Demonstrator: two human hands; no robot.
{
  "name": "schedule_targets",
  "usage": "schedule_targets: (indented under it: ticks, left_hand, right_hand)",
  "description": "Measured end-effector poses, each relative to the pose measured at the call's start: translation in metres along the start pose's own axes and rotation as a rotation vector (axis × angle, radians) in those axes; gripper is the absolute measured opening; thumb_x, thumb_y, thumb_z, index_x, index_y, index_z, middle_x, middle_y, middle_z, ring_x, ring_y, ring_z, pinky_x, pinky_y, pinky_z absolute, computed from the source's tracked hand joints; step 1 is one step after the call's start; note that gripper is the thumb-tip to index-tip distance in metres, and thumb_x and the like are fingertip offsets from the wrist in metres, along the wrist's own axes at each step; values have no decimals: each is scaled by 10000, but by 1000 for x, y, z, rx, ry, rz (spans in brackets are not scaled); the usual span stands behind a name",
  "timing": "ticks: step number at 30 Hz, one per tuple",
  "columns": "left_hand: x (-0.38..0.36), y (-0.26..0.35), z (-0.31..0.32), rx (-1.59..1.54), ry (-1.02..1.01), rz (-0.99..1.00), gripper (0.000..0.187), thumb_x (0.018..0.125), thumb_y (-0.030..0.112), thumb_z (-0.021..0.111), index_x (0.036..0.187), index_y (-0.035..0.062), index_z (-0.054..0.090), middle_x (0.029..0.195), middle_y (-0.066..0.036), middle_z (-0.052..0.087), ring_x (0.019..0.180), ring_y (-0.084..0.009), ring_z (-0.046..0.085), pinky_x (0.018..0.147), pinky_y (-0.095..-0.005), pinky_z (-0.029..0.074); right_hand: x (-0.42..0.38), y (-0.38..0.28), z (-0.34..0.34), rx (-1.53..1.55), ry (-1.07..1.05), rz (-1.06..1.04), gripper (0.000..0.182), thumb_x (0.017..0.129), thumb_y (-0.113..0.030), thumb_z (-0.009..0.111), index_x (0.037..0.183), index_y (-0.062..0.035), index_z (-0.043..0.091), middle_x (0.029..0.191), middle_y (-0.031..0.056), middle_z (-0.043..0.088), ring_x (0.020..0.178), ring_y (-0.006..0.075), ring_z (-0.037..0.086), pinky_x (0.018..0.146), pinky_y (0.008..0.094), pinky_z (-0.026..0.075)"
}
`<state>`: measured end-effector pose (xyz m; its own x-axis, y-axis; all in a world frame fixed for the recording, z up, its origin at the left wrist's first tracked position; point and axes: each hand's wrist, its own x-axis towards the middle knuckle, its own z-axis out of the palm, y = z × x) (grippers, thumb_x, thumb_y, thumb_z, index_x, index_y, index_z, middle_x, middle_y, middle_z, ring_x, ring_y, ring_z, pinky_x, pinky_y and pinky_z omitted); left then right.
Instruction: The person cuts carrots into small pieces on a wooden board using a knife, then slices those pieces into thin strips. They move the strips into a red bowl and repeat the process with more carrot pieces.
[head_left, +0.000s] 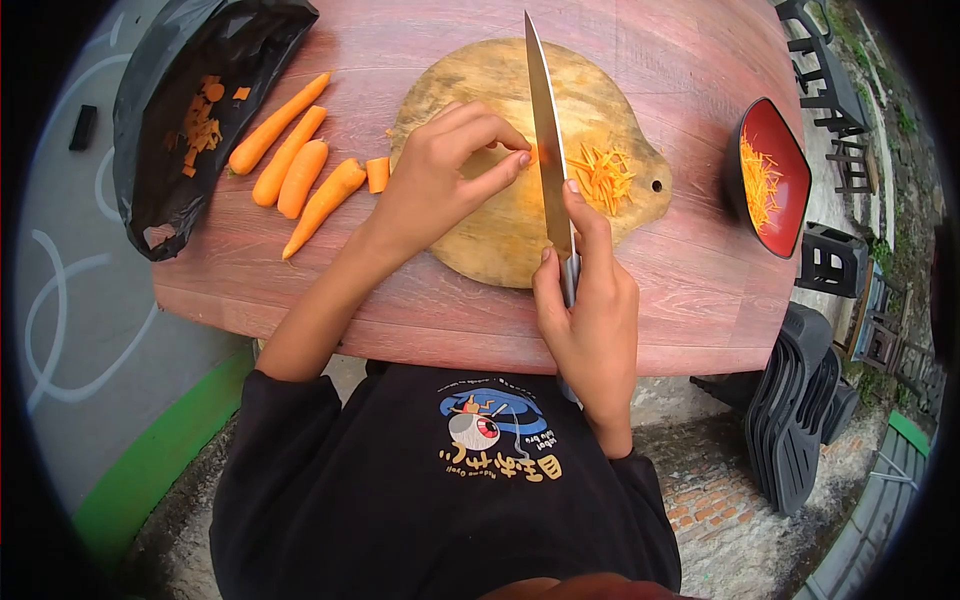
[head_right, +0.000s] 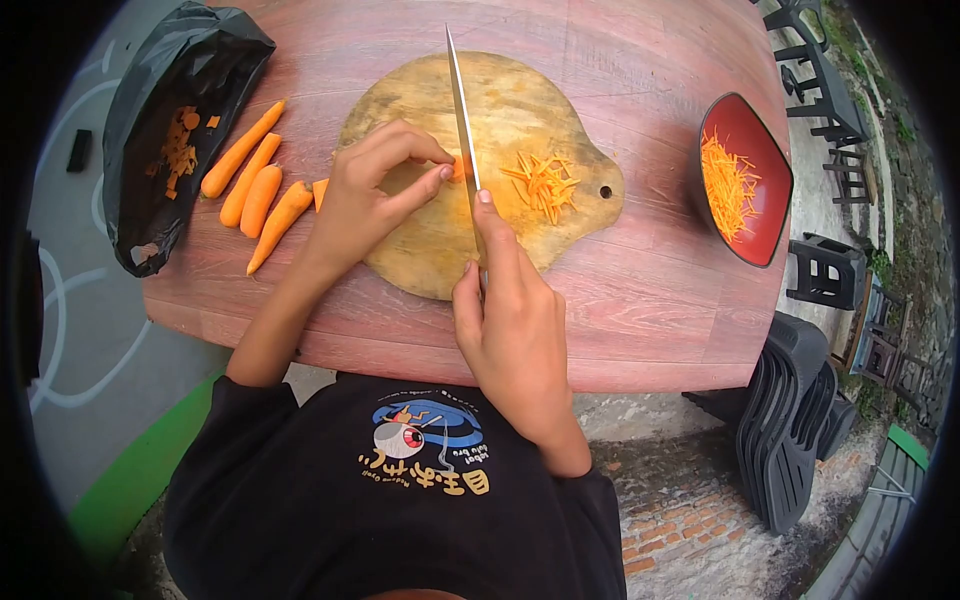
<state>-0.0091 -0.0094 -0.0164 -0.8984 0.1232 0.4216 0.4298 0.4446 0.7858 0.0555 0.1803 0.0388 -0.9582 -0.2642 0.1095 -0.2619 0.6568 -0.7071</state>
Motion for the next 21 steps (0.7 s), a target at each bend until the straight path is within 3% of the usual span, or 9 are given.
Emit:
schedule_targets:
  ticks: [1,3,11,13,16,17,19,20,21]
  left_hand:
    - [0,-1,-1,-2,-5,2,117,858,109,749,919,19,704,896,-101,666,864,-269,639,779,-378,508]
    - [-1,-1,-1,51,-18,21,124,844,25,767,942,-16,703,924,-101,691,865,-235,681,781,-334,527]
    - [-2,1,0,40,-11,19,121,838,-1,763,936,-25,695,918,-103,687,864,-237,686,774,-327,532]
    - [-2,1,0,32,-16,20,120,838,-9,760,937,-28,693,919,-104,687,866,-237,688,773,-327,534]
    - [-2,1,0,39,-13,34,122,839,-28,753,943,-32,688,929,-110,687,870,-238,691,773,-329,538]
    - [-3,2,0,26,-12,17,120,839,-39,746,942,-34,683,937,-114,687,877,-238,691,776,-330,538]
    - [-2,5,1,7,-16,6,118,840,-51,739,940,-36,678,946,-117,686,884,-238,691,778,-331,538]
    - [-1,7,0,1,-9,-9,119,841,-33,743,938,-30,675,944,-122,677,878,-265,682,760,-348,534]
    - [-2,9,0,-1,-5,-27,121,842,-15,746,937,-24,671,942,-127,668,872,-292,673,741,-364,529]
  right_hand:
    - [0,-2,-1,14,-24,40,486,917,40,599,1389,3,494,1358,246,627,1027,441,700,817,446,563]
    - [0,-5,-1,7,-13,36,485,917,40,601,1388,1,496,1350,246,632,1015,442,702,807,447,563]
    - [1,-15,2,-17,-8,53,491,916,44,604,1394,-10,507,1273,250,669,934,444,713,740,454,558]
    - [0,-16,4,-52,6,-7,511,923,7,589,1428,12,506,1006,241,669,814,424,688,666,496,558]
    - [-2,-21,3,-97,-48,54,576,913,-9,599,1478,-17,487,883,206,626,720,410,670,619,492,550]
    - [-1,-24,3,-101,-44,57,576,913,-9,599,1478,-17,487,883,206,626,720,410,670,619,492,550]
    - [-2,-29,6,-126,-49,94,509,909,59,605,1408,-4,529,1120,281,682,846,425,711,689,466,543]
    - [-3,-30,7,-137,-60,113,518,916,47,606,1424,-14,528,1004,254,681,783,418,696,669,479,536]
    - [-3,-30,6,-132,-52,122,518,916,47,606,1424,-14,528,1004,254,681,783,418,696,669,479,536]
